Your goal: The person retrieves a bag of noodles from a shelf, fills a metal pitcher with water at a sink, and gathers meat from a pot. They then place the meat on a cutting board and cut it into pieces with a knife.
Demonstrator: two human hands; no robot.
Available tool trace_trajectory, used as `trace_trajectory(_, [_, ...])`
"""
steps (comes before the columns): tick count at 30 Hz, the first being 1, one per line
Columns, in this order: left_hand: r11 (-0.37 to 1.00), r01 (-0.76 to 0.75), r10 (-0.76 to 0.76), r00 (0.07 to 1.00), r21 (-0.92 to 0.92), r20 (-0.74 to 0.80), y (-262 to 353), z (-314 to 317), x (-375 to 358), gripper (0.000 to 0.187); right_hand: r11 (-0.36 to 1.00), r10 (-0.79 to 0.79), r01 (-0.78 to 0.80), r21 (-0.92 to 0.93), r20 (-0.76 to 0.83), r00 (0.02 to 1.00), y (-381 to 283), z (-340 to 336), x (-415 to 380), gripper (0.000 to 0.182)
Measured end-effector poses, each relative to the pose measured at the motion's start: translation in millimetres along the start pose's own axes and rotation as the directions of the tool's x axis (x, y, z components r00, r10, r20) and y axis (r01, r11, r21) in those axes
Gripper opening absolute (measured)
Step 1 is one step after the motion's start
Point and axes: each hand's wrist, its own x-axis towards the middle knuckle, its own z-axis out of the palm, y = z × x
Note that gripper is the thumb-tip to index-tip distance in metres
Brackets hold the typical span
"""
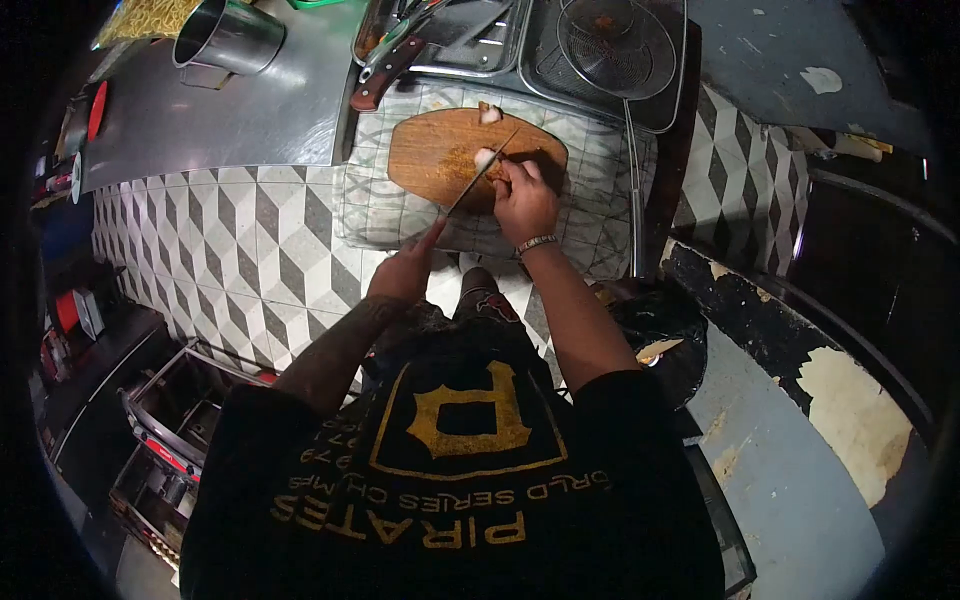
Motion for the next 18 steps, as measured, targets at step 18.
trace_trajectory(18, [0.997, -0.064, 0.065, 0.998, 0.040, -0.015, 0.9, -24.8, -35.2, 0.070, 0.998, 0.050, -0.049, 0.050, -0.021, 0.999, 11.9, -8.7, -6.1, 0.029])
